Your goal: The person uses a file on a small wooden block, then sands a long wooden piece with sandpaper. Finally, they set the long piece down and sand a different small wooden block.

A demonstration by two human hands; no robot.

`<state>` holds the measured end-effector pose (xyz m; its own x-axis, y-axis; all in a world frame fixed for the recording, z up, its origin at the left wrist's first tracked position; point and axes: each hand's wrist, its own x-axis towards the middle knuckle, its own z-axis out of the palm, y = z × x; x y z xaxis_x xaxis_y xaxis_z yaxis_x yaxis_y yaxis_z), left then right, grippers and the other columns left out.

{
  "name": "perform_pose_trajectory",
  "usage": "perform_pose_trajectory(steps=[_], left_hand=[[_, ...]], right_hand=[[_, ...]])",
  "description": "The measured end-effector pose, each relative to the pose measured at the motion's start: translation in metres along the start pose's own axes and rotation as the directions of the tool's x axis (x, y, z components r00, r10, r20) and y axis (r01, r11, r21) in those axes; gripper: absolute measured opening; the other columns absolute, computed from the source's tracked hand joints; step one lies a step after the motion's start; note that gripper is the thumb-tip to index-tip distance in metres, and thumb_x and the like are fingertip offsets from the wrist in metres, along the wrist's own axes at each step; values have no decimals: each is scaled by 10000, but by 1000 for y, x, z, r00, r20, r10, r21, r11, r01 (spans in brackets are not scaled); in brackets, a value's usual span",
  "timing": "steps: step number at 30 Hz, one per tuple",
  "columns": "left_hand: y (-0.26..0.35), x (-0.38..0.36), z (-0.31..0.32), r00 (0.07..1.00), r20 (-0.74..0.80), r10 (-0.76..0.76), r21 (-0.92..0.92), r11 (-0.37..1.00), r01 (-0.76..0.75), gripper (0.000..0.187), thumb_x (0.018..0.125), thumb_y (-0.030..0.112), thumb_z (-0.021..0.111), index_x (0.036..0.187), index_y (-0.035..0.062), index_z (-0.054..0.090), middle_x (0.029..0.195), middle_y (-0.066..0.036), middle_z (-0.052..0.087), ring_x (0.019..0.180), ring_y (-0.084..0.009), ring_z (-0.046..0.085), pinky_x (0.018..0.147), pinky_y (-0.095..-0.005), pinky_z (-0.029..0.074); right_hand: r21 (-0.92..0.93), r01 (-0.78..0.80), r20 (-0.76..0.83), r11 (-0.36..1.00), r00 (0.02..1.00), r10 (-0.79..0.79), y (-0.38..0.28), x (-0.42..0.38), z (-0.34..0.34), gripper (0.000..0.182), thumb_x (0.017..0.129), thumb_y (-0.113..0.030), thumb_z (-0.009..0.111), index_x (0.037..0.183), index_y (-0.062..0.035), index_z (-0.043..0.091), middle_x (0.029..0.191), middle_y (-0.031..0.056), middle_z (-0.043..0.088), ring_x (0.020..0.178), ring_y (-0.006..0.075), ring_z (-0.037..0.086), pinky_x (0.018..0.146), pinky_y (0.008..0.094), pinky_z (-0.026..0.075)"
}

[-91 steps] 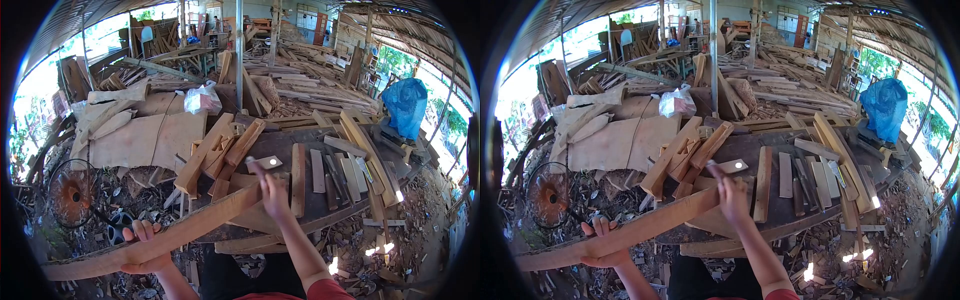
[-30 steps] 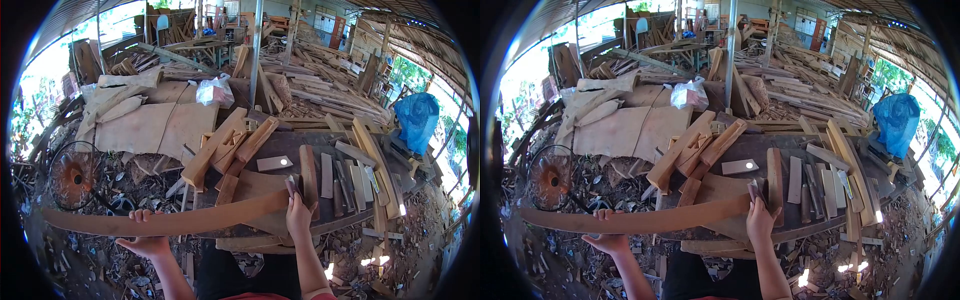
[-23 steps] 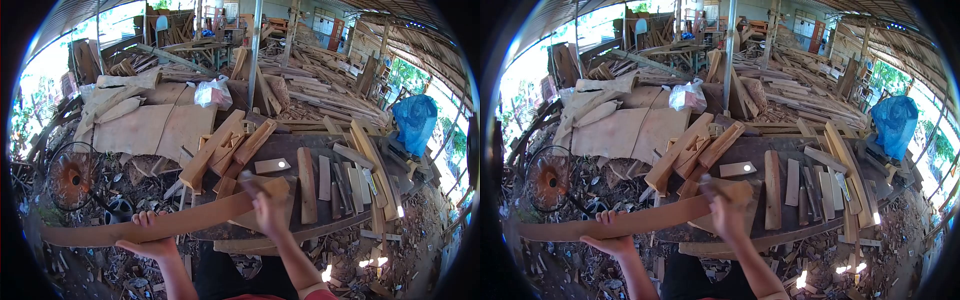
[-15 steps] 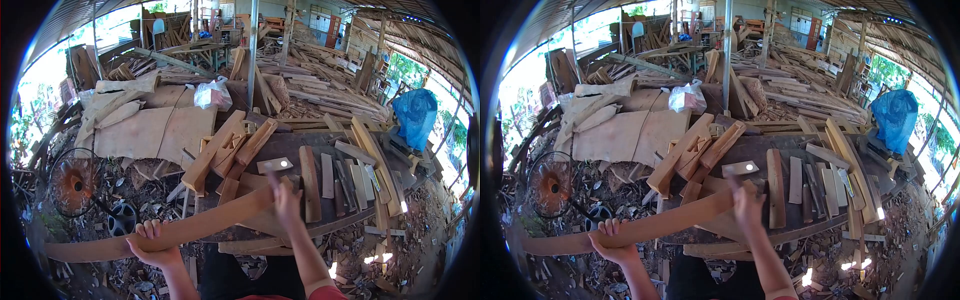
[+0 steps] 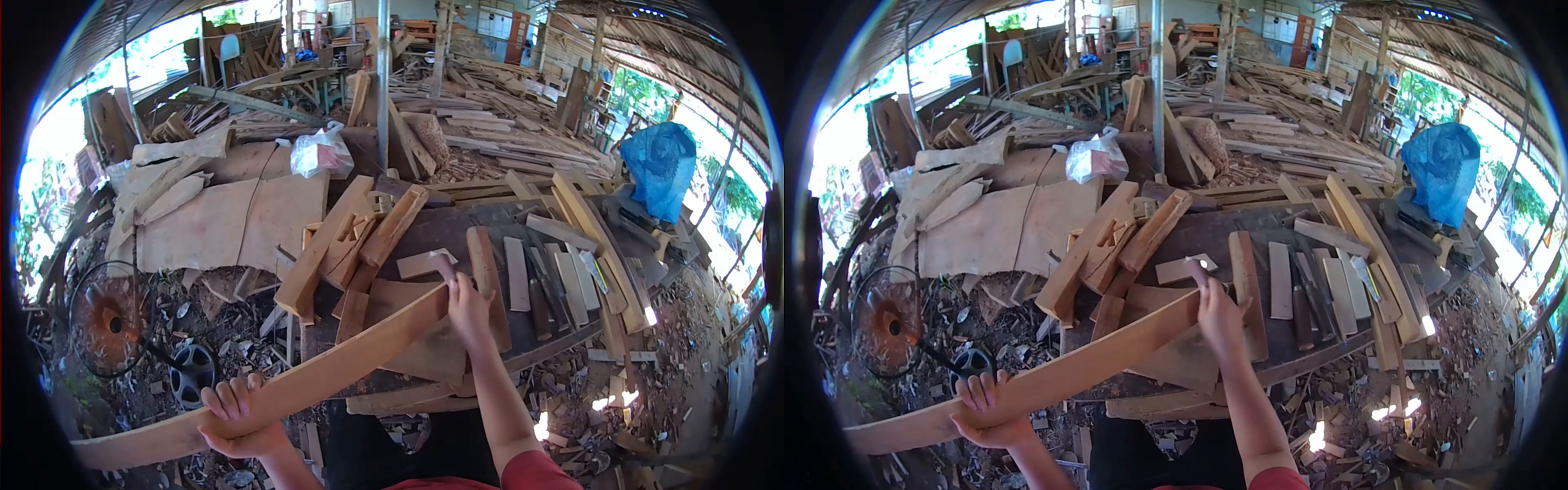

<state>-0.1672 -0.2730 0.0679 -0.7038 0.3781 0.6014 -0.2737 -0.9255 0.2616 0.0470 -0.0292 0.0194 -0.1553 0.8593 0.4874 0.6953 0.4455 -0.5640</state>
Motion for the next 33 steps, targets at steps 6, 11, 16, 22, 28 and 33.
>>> perform_pose_trajectory(steps=[6, 11, 16, 22, 28, 33], left_hand=[[3, -3, -5, 982, 189, 8, -14, 1000, -6, 395, 818, 481, 550, 717, 171, 326, 596, 62, 307, 535, -69, 327, 667, -313, 303], [6, -3, -4, 968, 250, -36, -37, 998, 47, 428, 784, 507, 616, 679, 167, 378, 563, 55, 384, 530, -73, 387, 712, -326, 353], [3, 0, 0, 954, 293, -66, -147, 983, 113, 411, 747, 449, 685, 652, 159, 409, 572, 61, 422, 545, -63, 420, 775, -337, 372], [6, 3, -10, 904, 402, -146, -172, 958, 231, 410, 670, 482, 747, 649, 139, 524, 644, 28, 541, 613, -106, 505, 818, -381, 391], [-1, 3, -11, 932, 341, -126, -247, 944, 218, 458, 680, 530, 713, 827, 107, 619, 601, 16, 536, 596, -129, 522, 789, -346, 396], [-2, 2, -13, 931, 344, -121, -252, 943, 215, 482, 677, 516, 722, 826, 72, 607, 691, -45, 623, 675, -176, 601, 797, -339, 417]], right_hand=[[364, 356, 8, 861, 923, -385, -66, -58, -11, 197, 897, -149, 418, 1026, -28, 507, 749, 161, 574, 750, 361, 585, 918, 559, 287], [85, 24, -151, 996, 989, -11, 27, -10, 2, 202, 926, -189, 394, 945, -26, 513, 773, 173, 600, 763, 317, 618, 743, 445, 437], [260, 162, 136, 952, 970, -202, -56, -41, -30, 155, 899, -188, 431, 842, -52, 480, 804, 163, 593, 819, 310, 604, 878, 548, 287], [267, 114, 22, 957, 992, -124, -14, -31, -32, 264, 928, -226, 380, 867, -4, 509, 753, 185, 574, 729, 342, 582, 700, 410, 431], [210, 60, 164, 976, 982, -96, -23, -46, -25, 212, 916, -165, 420, 1030, -35, 542, 858, 184, 606, 830, 301, 614, 757, 443, 439], [77, 431, -84, 899, 901, -425, -37, -66, -26, 239, 920, -170, 396, 1084, -42, 515, 900, 195, 602, 867, 309, 613, 727, 421, 449]])
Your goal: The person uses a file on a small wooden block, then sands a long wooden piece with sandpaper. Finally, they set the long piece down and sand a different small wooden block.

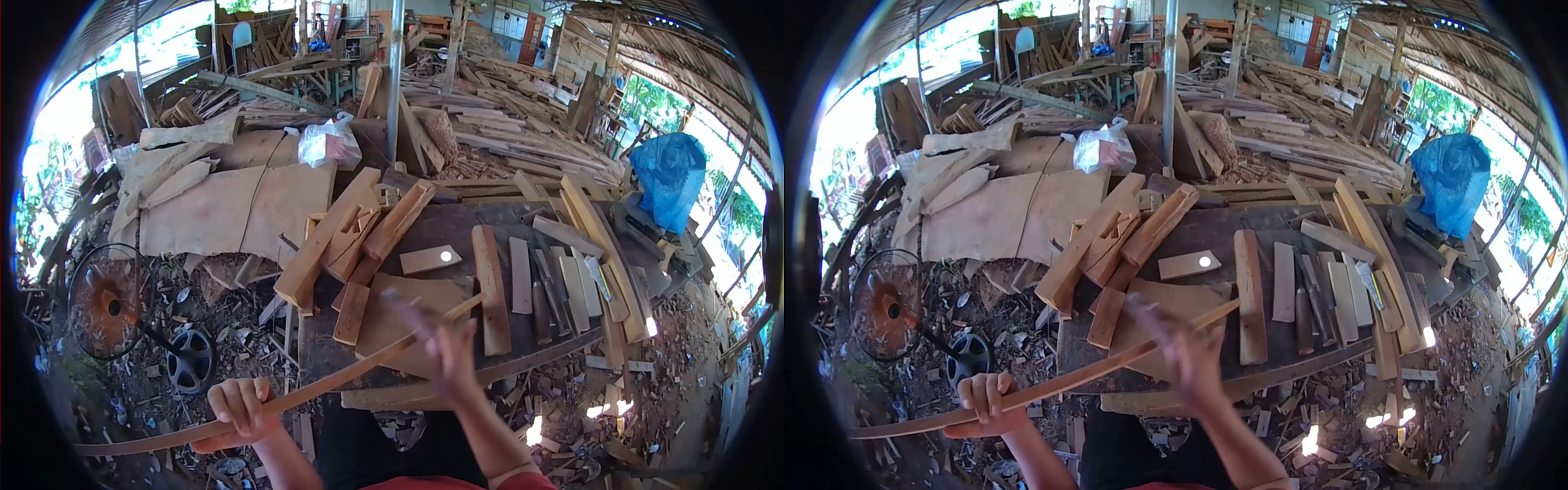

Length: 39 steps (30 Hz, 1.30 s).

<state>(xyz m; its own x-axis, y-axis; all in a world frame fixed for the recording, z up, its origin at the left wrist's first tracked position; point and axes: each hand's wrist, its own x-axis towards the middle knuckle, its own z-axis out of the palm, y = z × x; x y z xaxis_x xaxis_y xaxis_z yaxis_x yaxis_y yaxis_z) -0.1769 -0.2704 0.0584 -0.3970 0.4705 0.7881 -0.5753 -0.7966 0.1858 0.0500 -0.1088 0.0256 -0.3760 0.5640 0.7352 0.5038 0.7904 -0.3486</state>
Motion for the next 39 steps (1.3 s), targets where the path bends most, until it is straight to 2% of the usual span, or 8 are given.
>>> perform_pose_trajectory(steps=[4, 7, 9, 17, 23, 26, 31, 39], left_hand=[[-3, -3, -3, 998, -34, -55, 26, 998, 56, 483, 647, 517, 743, 774, 72, 602, 820, -92, 669, 828, -226, 639, 869, -362, 411], [-7, -3, -2, 999, -21, -39, -35, 999, 38, 462, 641, 504, 752, 732, 77, 603, 794, -85, 671, 790, -221, 641, 869, -373, 410], [-8, -2, -3, 999, -43, -33, -53, 998, 31, 449, 632, 492, 762, 710, 78, 606, 759, -76, 670, 761, -219, 644, 844, -371, 413], [-9, -6, 0, 993, -73, -94, -7, 996, 94, 453, 628, 530, 748, 682, 109, 591, 693, -19, 654, 661, -167, 617, 797, -337, 392], [-12, -5, -3, 998, -40, -43, -33, 999, 42, 442, 674, 528, 719, 654, 148, 495, 578, 44, 555, 570, -105, 511, 729, -309, 341], [-9, -12, -4, 996, -82, -40, 22, 999, 42, 458, 698, 575, 669, 717, 152, 494, 597, 53, 509, 602, -105, 489, 774, -347, 330], [-18, -15, 10, 944, -280, 175, 389, 920, -55, 526, 742, 589, 582, 854, 112, 390, 787, -28, 418, 753, -142, 403, 824, -373, 306], [-34, -33, -5, 823, -339, 456, 705, 702, -99, 369, 787, 383, 515, 900, 71, 354, 758, -35, 315, 703, -153, 308, 673, -272, 283]], right_hand=[[180, -543, 4, 820, 834, 551, 62, 11, -8, 250, 927, -179, 363, 1079, -47, 510, 1041, 189, 566, 1004, 324, 555, 947, 576, 252], [265, -601, 302, 754, 794, 527, 24, 9, -11, 269, 929, -189, 350, 1086, -40, 510, 1104, 179, 544, 1053, 336, 521, 977, 641, 89], [116, -70, 181, 991, 982, 48, -16, -15, -3, 274, 926, -207, 350, 1046, -21, 512, 1051, 178, 564, 1005, 343, 546, 975, 623, 159], [89, -603, -78, 793, 790, 609, 57, 3, -5, 284, 940, -238, 329, 892, -7, 487, 715, 194, 548, 711, 363, 578, 907, 428, 374], [-44, 92, 224, 995, 971, -80, -17, -31, 5, 389, 945, -321, 301, 1157, -66, 504, 1106, 146, 571, 953, 201, 587, 973, 542, 239], [-26, -405, 31, 914, 913, 406, 48, -12, 0, 353, 930, -282, 373, 1138, -16, 478, 933, 230, 602, 914, 332, 589, 883, 493, 345], [101, -485, -51, 868, 869, 492, 68, 6, 7, 309, 935, -226, 389, 1113, 10, 478, 904, 256, 585, 877, 437, 549, 725, 424, 442], [213, -179, 405, 961, 911, 80, -39, -12, 13, 249, 884, -180, 454, 1083, -39, 505, 782, 147, 580, 811, 314, 585, 950, 558, 284]])
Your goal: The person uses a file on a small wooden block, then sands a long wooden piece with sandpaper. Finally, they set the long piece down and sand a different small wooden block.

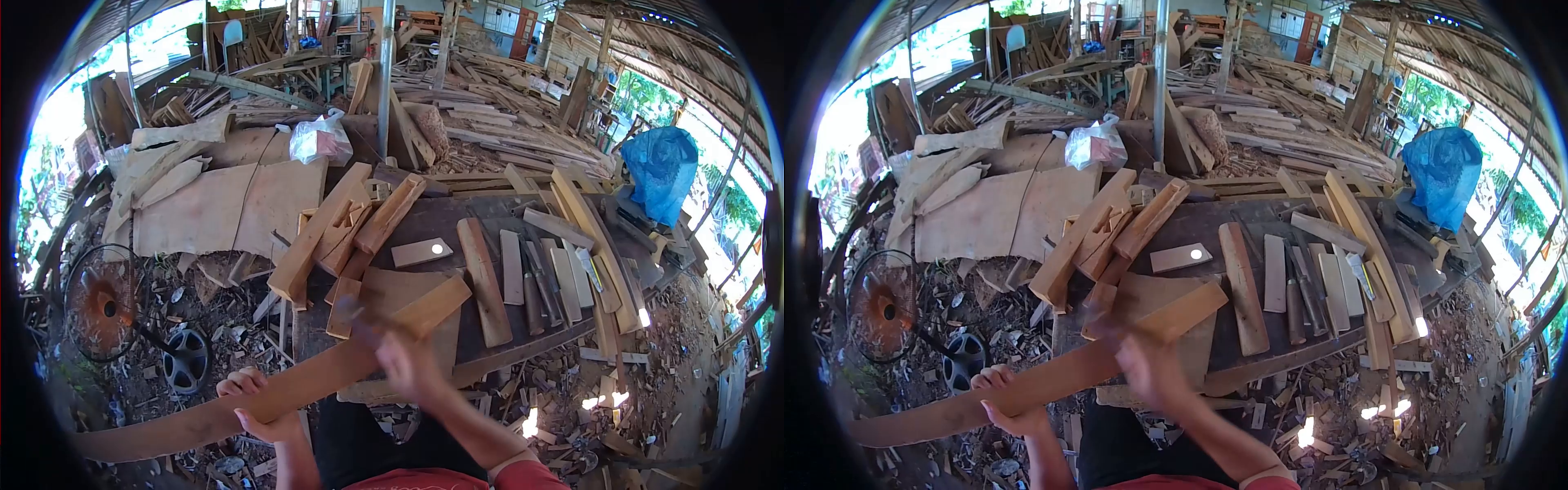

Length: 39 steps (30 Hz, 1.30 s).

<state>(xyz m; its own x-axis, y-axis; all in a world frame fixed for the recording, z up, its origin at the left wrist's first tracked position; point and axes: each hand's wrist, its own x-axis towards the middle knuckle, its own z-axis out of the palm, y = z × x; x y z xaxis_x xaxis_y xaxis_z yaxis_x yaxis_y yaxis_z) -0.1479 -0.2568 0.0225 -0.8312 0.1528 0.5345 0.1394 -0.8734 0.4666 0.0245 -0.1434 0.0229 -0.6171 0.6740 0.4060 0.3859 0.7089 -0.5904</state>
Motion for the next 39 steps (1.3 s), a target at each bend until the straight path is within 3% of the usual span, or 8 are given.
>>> perform_pose_trajectory(steps=[4, 7, 9, 19, 20, 25, 34, 39], left_hand=[[1, 2, 6, 1000, 7, -6, -1, 1000, 6, 384, 807, 414, 507, 909, 75, 360, 757, -36, 323, 705, -154, 316, 669, -274, 283], [-4, 5, 7, 997, -52, 51, -69, 996, -54, 498, 823, 543, 483, 880, 68, 346, 736, -38, 344, 669, -144, 327, 629, -273, 296], [-7, 6, 10, 988, -80, 130, -179, 973, -143, 568, 829, 627, 419, 903, 67, 361, 738, -32, 353, 658, -140, 325, 634, -275, 298], [-20, 9, 9, 990, -83, 116, -53, 991, -121, 366, 855, 425, 470, 934, 83, 365, 748, -36, 374, 705, -150, 377, 654, -291, 316], [-20, 9, 5, 991, -108, 76, -64, 994, -83, 312, 833, 360, 472, 936, 86, 366, 749, -39, 377, 707, -153, 379, 660, -288, 317], [-20, 7, 4, 940, -323, -111, -229, 973, 37, 220, 819, 273, 478, 935, 103, 399, 759, -40, 387, 754, -166, 376, 731, -288, 333], [-19, 0, -11, 987, -156, -48, -39, 998, 42, 218, 811, 257, 465, 947, 103, 394, 768, -47, 380, 779, -175, 376, 777, -310, 325], [-15, 0, -3, 974, -221, -46, -38, 999, 38, 267, 775, 258, 478, 954, 92, 369, 761, -49, 387, 743, -171, 384, 719, -299, 331]], right_hand=[[-137, 279, -127, 950, 947, -296, -19, -18, 13, 179, 891, -202, 434, 955, -57, 516, 700, 108, 528, 704, 294, 550, 928, 548, 281], [205, -159, -304, 966, 927, 218, 28, 18, -11, 280, 925, -284, 411, 1006, -40, 521, 767, 153, 592, 794, 305, 601, 963, 569, 254], [-202, -365, -371, 909, 887, 274, 78, 20, -26, 273, 935, -260, 404, 1039, -37, 524, 699, 162, 589, 661, 358, 589, 844, 510, 348], [-68, -227, -206, 972, 956, 209, 58, 47, 4, 153, 911, -187, 464, 983, -53, 483, 743, 180, 577, 683, 363, 597, 565, 433, 446], [-10, -211, -38, 977, 977, 211, 39, 39, 16, 276, 877, -172, 497, 1138, -82, 498, 959, 134, 625, 820, 301, 625, 891, 621, 286], [54, 445, -13, 894, 895, -445, -66, 13, 31, 354, 837, -94, 506, 1190, -93, 483, 884, 83, 614, 783, 279, 603, 899, 617, 226], [-115, -414, -66, 903, 910, 408, 67, 77, -10, 219, 926, -216, 401, 959, -30, 513, 779, 187, 610, 730, 365, 601, 774, 499, 419], [-75, 200, 31, 977, 980, -198, -29, 33, 11, 124, 870, -164, 490, 948, -73, 521, 790, 112, 598, 805, 319, 602, 981, 589, 209]])
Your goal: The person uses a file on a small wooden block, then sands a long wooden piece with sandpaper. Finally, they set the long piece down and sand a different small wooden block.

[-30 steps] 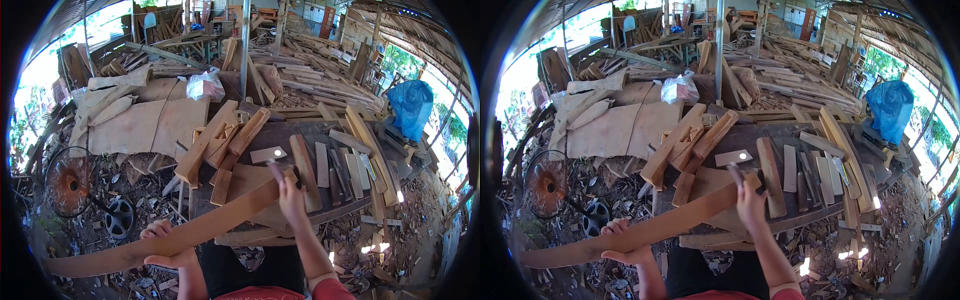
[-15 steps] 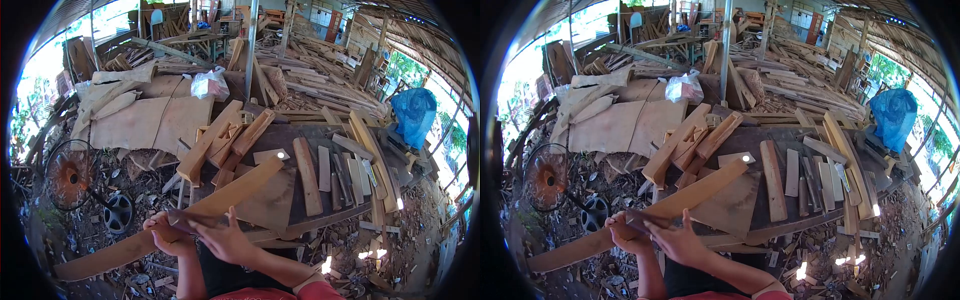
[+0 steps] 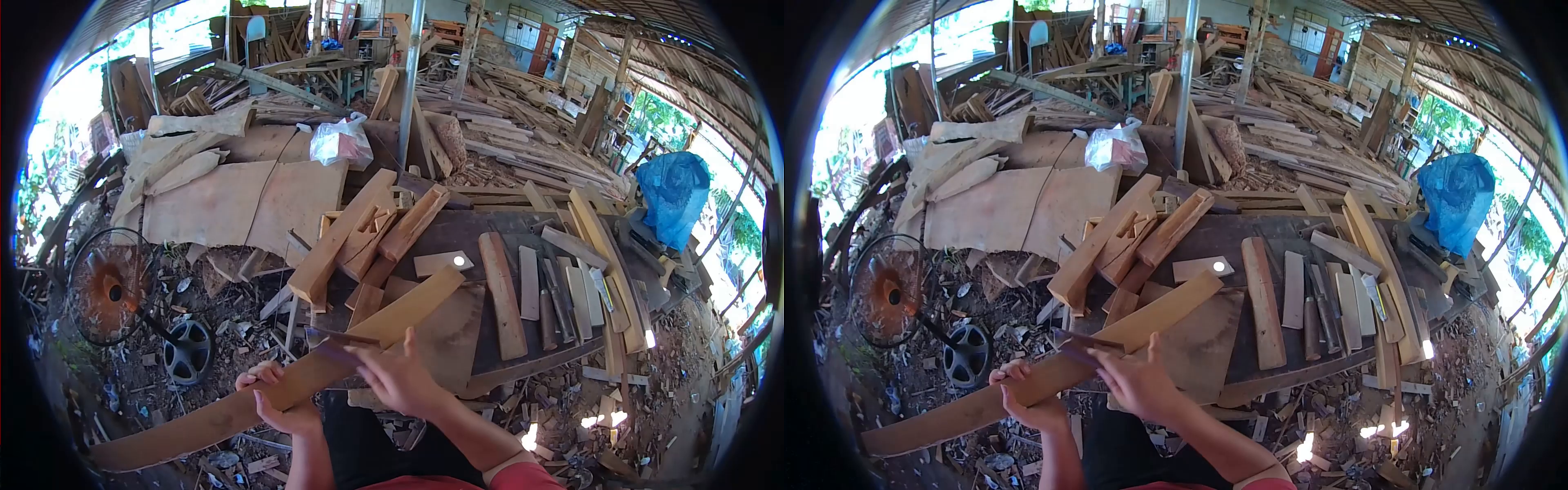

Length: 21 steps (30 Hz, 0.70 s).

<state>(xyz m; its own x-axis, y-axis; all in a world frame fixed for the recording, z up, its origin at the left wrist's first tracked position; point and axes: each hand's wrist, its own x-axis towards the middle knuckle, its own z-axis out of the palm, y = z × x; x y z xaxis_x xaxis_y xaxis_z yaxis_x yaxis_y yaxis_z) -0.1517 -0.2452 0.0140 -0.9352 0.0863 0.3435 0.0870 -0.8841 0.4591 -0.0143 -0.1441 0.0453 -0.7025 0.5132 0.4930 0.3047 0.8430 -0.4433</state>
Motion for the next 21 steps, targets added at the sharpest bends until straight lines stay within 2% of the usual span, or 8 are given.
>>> perform_pose_trajectory(steps=[4, 7, 9, 10, 14, 16, 19, 21], left_hand=[[8, -6, 4, 1000, -5, -29, 61, 998, 29, 293, 773, 247, 478, 986, 88, 357, 771, -56, 391, 748, -176, 386, 721, -302, 328], [10, -10, 6, 1000, 0, 2, 69, 998, -2, 309, 772, 236, 473, 1007, 83, 343, 771, -60, 392, 753, -180, 389, 724, -303, 328], [10, -10, 10, 999, 27, 22, 49, 999, -23, 267, 791, 235, 477, 983, 90, 363, 776, -55, 391, 763, -173, 382, 741, -296, 322], [10, -11, 9, 998, 53, 33, 39, 999, -35, 226, 809, 234, 481, 959, 96, 383, 781, -51, 390, 773, -167, 375, 759, -290, 316], [10, -5, 8, 998, 68, -1, -14, 1000, 2, 232, 806, 233, 486, 957, 91, 383, 773, -52, 392, 770, -167, 374, 762, -294, 318], [12, -2, 13, 999, 31, -34, 49, 998, 32, 214, 812, 211, 483, 957, 89, 385, 764, -52, 389, 767, -167, 370, 757, -289, 317], [10, -1, 8, 998, 47, -34, 41, 999, 32, 185, 825, 181, 474, 959, 92, 383, 768, -48, 387, 767, -165, 369, 765, -288, 317], [10, -1, 10, 997, 73, -7, 14, 1000, 6, 174, 831, 170, 470, 960, 93, 383, 770, -47, 386, 769, -165, 369, 770, -291, 317]], right_hand=[[-93, -537, -148, 838, 840, 522, 78, 20, -8, 181, 921, -219, 409, 942, -63, 500, 710, 172, 602, 783, 363, 612, 931, 651, 226], [-68, -626, -248, 777, 765, 594, 107, 36, -20, 227, 943, -248, 359, 915, -56, 477, 693, 200, 595, 753, 399, 605, 852, 580, 341], [-110, -497, -6, 861, 867, 499, 50, 25, -17, 176, 922, -223, 412, 930, -62, 484, 744, 189, 603, 805, 378, 599, 760, 493, 399], [81, -355, 81, 931, 934, 349, 32, 10, -5, 170, 908, -218, 433, 963, -73, 503, 801, 163, 618, 831, 356, 613, 994, 612, 140], [-52, -30, -58, 998, 998, 27, 10, -16, -4, 187, 907, -204, 426, 1021, -80, 506, 852, 178, 616, 845, 354, 609, 970, 656, 133], [-99, -473, 6, 875, 879, 476, 69, 3, -16, 240, 926, -226, 387, 1083, -77, 489, 853, 175, 626, 844, 344, 614, 936, 687, 171], [-154, -598, -295, 787, 788, 541, 145, 14, -21, 271, 947, -262, 322, 1018, -51, 478, 761, 189, 620, 777, 348, 614, 864, 682, 260], [17, -660, 30, 751, 752, 659, 90, 20, -24, 228, 932, -230, 375, 1054, -69, 479, 816, 173, 627, 835, 338, 612, 928, 675, 202]])
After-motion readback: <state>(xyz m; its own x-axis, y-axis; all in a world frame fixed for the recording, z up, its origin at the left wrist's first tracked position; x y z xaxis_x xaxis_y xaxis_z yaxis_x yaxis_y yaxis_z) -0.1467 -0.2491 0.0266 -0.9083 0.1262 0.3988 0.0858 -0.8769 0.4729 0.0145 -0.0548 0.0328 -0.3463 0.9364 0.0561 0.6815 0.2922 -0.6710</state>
